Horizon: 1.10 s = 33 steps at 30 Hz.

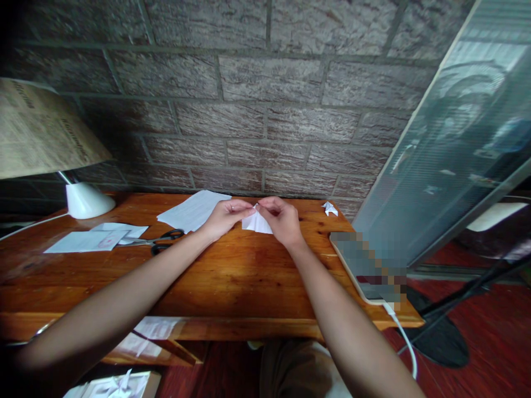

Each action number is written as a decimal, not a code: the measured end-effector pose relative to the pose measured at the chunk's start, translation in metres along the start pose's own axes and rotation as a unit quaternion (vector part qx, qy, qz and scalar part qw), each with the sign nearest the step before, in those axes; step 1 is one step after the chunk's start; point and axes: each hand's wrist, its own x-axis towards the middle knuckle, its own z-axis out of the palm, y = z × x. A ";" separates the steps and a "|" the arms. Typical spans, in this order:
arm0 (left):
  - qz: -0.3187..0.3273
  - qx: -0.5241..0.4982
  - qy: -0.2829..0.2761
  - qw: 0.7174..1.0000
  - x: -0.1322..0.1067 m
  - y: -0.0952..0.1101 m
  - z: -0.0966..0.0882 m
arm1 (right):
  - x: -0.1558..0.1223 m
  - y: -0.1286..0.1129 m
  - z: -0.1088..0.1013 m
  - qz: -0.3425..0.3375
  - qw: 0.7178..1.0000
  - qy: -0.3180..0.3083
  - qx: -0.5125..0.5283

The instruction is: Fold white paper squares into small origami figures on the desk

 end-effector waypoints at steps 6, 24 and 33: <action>0.018 -0.016 0.026 0.999 0.002 -0.002 0.001 | -0.001 0.000 0.002 0.046 0.998 -0.032 0.026; 0.008 0.054 -0.037 0.998 0.001 0.005 -0.006 | 0.000 0.006 0.000 0.028 0.999 -0.033 -0.008; 0.047 0.085 0.030 0.995 0.003 -0.007 0.000 | -0.001 0.009 0.003 0.055 0.997 -0.049 0.009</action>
